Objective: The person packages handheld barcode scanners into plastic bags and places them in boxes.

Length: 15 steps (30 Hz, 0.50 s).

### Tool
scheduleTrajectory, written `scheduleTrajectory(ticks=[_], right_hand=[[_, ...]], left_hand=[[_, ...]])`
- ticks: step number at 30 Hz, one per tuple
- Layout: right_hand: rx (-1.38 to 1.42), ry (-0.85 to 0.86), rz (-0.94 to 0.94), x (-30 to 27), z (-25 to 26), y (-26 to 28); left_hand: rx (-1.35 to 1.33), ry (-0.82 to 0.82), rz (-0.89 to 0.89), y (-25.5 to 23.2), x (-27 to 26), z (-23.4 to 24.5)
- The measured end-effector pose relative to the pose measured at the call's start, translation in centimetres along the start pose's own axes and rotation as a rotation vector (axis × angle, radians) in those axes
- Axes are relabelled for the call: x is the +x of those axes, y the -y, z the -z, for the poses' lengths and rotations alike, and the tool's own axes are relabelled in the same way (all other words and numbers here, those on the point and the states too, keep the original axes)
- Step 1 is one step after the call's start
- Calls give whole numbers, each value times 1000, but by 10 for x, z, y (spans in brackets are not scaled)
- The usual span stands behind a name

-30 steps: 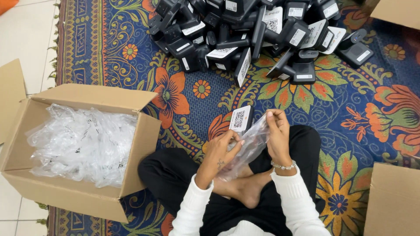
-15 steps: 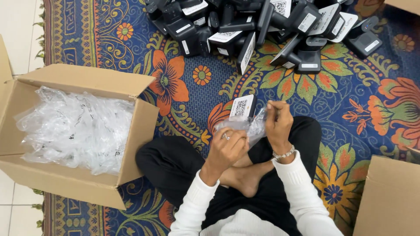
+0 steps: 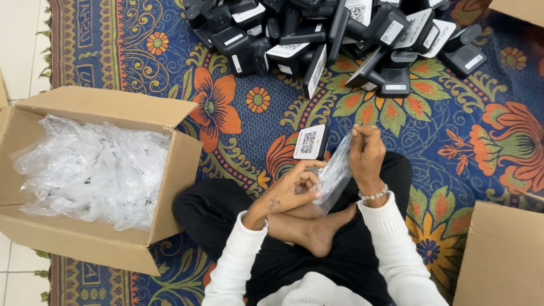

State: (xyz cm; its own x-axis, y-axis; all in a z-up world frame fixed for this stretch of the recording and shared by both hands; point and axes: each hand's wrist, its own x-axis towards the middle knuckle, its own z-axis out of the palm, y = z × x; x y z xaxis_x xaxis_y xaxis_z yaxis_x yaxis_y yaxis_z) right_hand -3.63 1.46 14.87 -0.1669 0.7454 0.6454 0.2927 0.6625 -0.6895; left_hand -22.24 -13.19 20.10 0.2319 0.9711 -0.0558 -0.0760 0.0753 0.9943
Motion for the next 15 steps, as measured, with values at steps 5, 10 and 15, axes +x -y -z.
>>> scheduleTrajectory(ticks=[5,10,15], right_hand=[[52,27,-75,4,3,-7],[-14,11,-66,1,8,-11],[-62,-8,-126,-4,17,-23]], left_hand=[[-122,-34,-159,58,-1,29],[179,-181,-173,4,3,17],[808,-249,-322,-14,7,17]])
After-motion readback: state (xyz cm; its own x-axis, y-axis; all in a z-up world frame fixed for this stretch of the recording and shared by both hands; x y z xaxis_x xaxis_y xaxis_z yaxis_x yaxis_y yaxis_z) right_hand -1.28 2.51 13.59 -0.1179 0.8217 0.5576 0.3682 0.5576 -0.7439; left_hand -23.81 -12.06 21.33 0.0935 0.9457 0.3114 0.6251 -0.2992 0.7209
